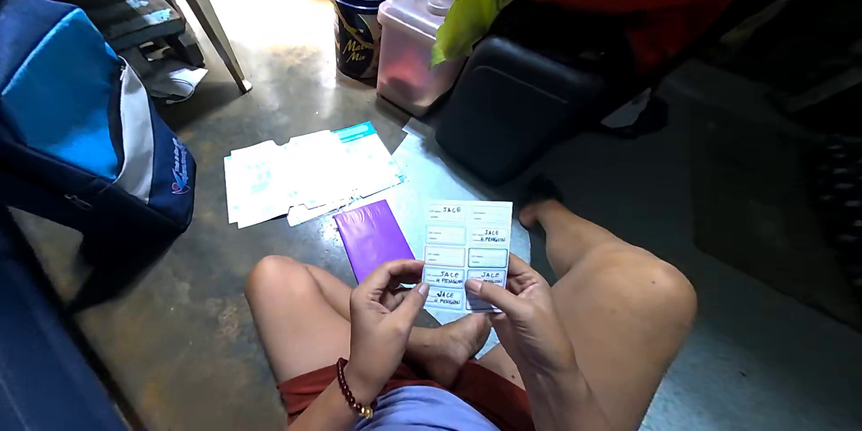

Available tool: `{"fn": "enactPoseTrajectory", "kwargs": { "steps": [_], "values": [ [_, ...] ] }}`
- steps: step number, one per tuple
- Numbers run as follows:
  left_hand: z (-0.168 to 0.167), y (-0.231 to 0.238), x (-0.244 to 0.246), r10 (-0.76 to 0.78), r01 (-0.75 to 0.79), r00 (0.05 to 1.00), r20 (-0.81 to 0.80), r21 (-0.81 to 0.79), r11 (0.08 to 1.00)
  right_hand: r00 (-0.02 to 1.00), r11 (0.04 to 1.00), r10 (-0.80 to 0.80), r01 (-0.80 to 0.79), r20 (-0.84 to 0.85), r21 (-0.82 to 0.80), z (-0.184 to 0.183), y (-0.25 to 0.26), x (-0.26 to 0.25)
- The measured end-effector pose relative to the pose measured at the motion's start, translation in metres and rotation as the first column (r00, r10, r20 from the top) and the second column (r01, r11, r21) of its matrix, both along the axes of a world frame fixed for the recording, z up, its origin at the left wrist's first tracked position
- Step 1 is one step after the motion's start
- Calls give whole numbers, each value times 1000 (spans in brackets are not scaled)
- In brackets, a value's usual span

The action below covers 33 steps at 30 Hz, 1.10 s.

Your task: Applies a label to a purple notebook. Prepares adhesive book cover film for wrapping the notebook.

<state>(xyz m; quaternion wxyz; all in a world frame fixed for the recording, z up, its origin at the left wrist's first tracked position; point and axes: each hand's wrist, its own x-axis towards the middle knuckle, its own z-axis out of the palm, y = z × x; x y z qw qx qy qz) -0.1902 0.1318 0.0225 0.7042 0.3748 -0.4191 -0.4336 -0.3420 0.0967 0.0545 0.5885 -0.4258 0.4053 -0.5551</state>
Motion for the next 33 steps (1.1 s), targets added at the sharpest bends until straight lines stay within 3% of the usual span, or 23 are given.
{"fn": "enactPoseTrajectory", "kwargs": {
  "steps": [14, 26, 33],
  "values": [
    [-12, 1, -7, 32, -31, 999, -11, 85, 996, 998, 1000, -17, 15, -63, -26, -4, 5, -4],
    [-11, 6, -6, -31, 35, 999, -41, 88, 996, 996, 999, -33, 32, -84, -12, -5, 5, -8],
    [-10, 6, -7, -31, 37, 997, -69, 92, 995, 1000, 1000, 17, -17, -13, 5, -3, 7, -9]
  ]
}}
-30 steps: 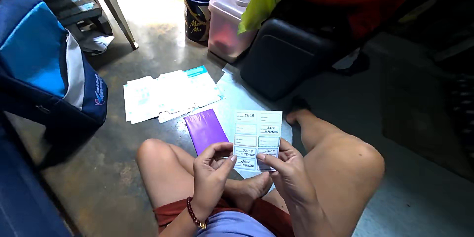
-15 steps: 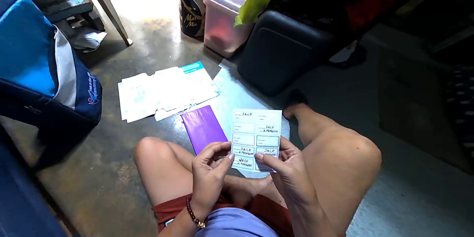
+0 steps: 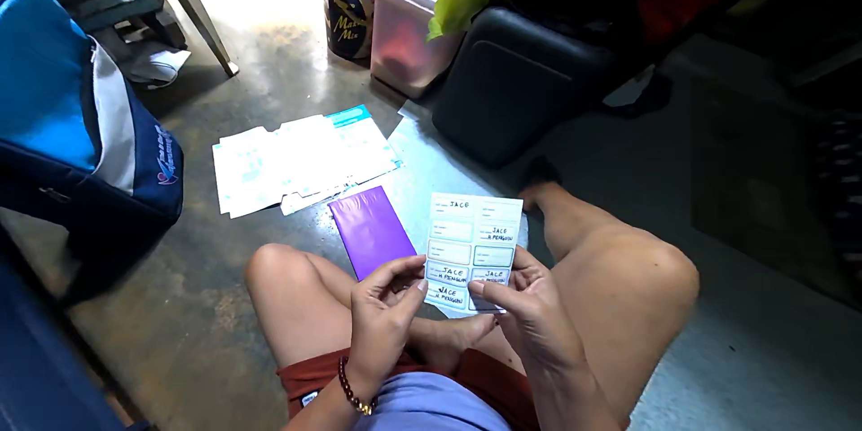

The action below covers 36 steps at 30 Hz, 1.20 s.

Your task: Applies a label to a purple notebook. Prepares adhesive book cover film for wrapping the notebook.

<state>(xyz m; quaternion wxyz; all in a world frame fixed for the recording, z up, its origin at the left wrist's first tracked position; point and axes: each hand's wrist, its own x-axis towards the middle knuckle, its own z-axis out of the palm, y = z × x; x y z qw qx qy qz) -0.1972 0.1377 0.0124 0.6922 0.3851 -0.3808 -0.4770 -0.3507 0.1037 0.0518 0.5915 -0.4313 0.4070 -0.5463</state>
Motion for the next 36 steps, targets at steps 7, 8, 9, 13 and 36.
{"fn": "enactPoseTrajectory", "kwargs": {
  "steps": [7, 8, 9, 13, 36],
  "values": [
    [-4, -2, -1, -20, 20, 1000, 4, 9, 1000, 1000, 999, -12, 11, -29, -41, 1, 3, 2],
    [-4, -1, -1, -18, 18, 1000, 11, 8, 1000, 999, 999, -21, 19, -38, -51, 0, 3, 3],
    [-4, -1, -1, -14, 14, 1000, 18, 10, 1000, 998, 998, -31, 28, -52, -62, 0, 3, 3],
    [-3, 0, -2, -12, 12, 1000, -7, 8, 1000, 996, 996, -52, 47, -69, -76, -2, 3, 3],
    [14, 3, 8, -136, 164, 966, -220, 116, 980, 992, 977, 51, -73, 112, 202, -2, -4, -7]
  ]
}}
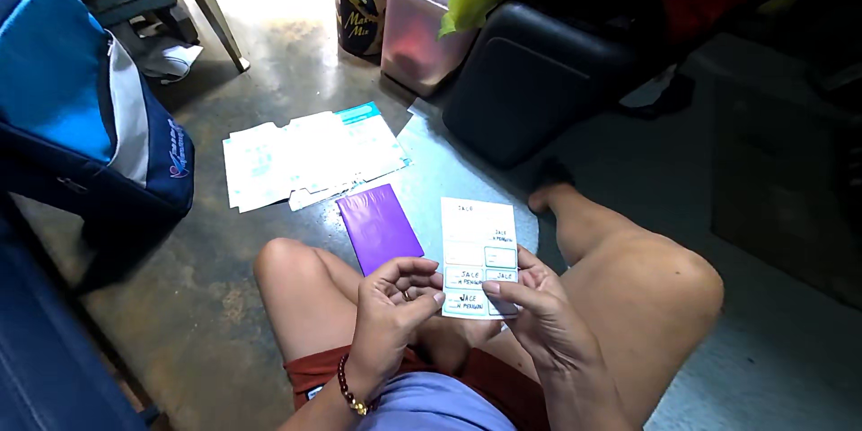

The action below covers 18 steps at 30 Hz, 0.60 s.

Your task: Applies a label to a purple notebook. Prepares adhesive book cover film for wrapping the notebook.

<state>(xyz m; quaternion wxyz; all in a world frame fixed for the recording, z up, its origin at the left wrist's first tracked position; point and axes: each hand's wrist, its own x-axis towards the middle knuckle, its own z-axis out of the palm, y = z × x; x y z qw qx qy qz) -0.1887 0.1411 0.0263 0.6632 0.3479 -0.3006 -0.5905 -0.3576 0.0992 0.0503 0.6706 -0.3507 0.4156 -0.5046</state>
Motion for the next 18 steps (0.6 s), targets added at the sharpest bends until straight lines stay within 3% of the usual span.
{"fn": "enactPoseTrajectory", "kwargs": {
  "steps": [9, 18],
  "values": [
    [11, -2, 2, -34, 66, 990, -138, 239, 969, 998, 996, 25, -29, 52, 82, 0, -1, 2],
    [13, -4, 6, -62, 133, 971, -229, 306, 943, 980, 982, 83, -111, 178, 153, -11, -4, 1]
  ]
}}
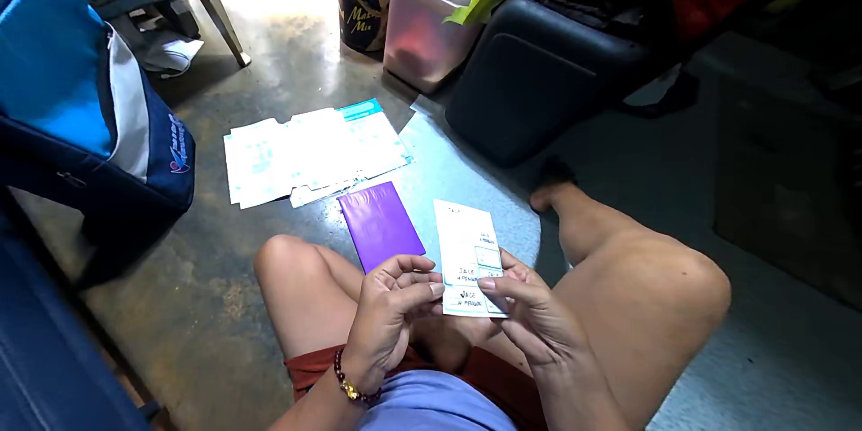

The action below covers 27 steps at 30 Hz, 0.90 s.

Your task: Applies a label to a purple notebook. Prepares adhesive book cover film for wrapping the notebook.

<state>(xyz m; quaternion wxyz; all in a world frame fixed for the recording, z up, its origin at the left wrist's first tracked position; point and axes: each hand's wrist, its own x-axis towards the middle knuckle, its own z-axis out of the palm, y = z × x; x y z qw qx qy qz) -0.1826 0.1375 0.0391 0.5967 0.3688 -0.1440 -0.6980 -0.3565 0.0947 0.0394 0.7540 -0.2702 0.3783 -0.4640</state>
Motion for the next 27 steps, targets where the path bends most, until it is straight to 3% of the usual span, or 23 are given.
{"fn": "enactPoseTrajectory", "kwargs": {
  "steps": [20, 27],
  "values": [
    [-1, -3, 1, 6, -8, 999, 38, 37, 999, 999, 993, 37, -38, 19, 112, -7, -2, 4],
    [0, -3, 3, -14, 12, 999, 35, 57, 998, 998, 998, -46, 48, -45, 44, -7, -1, 6]
  ]
}}
